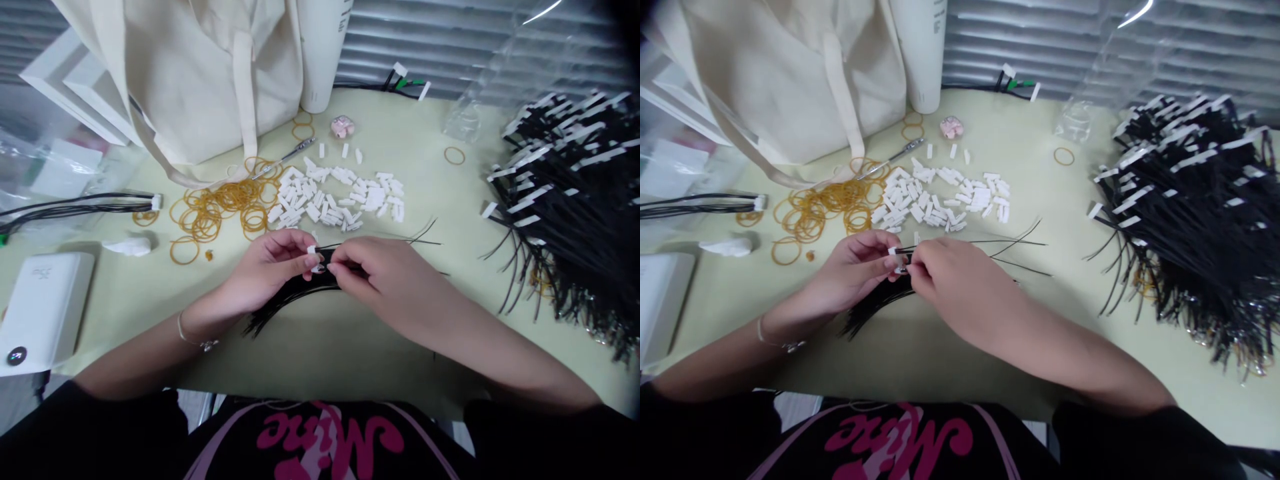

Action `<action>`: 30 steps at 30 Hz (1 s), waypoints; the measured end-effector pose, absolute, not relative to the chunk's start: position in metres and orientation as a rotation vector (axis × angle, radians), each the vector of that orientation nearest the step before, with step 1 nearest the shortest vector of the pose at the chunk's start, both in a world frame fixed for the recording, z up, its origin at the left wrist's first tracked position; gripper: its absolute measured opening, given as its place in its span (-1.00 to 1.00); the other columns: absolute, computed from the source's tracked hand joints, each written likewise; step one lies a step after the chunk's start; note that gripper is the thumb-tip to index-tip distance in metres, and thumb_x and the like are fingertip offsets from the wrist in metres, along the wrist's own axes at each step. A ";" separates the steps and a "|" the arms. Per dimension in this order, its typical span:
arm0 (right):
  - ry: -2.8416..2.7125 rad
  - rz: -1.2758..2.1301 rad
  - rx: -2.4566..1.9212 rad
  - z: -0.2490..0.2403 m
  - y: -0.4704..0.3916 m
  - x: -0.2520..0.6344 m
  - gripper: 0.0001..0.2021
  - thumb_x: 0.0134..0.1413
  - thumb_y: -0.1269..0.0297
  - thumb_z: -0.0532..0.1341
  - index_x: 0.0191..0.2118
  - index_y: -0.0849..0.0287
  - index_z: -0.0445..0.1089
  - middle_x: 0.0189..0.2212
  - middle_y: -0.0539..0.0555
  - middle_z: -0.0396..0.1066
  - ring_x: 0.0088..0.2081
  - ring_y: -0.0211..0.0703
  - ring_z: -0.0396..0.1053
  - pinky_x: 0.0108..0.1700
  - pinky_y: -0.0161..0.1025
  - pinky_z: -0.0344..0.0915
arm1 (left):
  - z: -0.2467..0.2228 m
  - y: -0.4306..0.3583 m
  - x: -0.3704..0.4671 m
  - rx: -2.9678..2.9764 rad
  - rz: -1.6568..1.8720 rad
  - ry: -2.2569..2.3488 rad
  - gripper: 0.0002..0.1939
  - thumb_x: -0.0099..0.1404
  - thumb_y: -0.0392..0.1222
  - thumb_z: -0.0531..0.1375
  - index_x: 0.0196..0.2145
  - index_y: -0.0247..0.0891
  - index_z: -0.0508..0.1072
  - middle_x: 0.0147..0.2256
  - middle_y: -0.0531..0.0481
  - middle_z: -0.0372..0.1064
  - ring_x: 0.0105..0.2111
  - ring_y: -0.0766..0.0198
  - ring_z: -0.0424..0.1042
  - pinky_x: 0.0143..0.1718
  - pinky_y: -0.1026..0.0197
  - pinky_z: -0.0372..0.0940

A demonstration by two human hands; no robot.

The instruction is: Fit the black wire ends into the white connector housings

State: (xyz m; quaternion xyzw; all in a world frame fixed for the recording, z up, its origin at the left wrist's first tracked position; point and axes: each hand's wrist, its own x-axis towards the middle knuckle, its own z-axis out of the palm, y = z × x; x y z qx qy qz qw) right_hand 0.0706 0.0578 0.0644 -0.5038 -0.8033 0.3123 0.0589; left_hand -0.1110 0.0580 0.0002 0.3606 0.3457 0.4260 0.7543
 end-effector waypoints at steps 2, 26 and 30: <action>-2.433 0.954 -1.528 0.063 0.058 0.070 -0.80 0.15 0.26 0.03 -0.41 0.19 0.32 -0.50 -0.07 0.29 -0.47 -0.42 0.12 -0.41 -0.38 -0.05 | 0.001 0.058 -0.111 0.832 0.935 0.758 -0.86 0.07 -0.32 0.33 -0.37 -0.31 0.46 -0.49 0.10 0.39 -0.52 0.48 0.36 -0.46 0.44 0.30; -2.508 0.876 -1.639 0.049 0.054 0.056 -0.77 0.20 0.30 -0.03 -0.32 0.26 0.33 -0.38 0.07 0.36 -0.36 -0.26 0.23 -0.34 -0.30 0.00 | 0.005 0.049 -0.107 1.038 0.878 1.054 -0.84 0.14 -0.27 0.26 -0.34 -0.33 0.35 -0.49 0.09 0.31 -0.53 0.47 0.30 -0.48 0.44 0.27; -2.481 0.889 -1.633 0.044 0.052 0.054 -0.74 0.22 0.29 -0.05 -0.31 0.26 0.33 -0.38 0.08 0.36 -0.36 -0.27 0.24 -0.34 -0.30 -0.01 | 0.005 0.048 -0.105 1.008 0.899 1.093 -0.82 0.11 -0.23 0.28 -0.35 -0.33 0.35 -0.52 0.09 0.30 -0.54 0.46 0.28 -0.50 0.43 0.26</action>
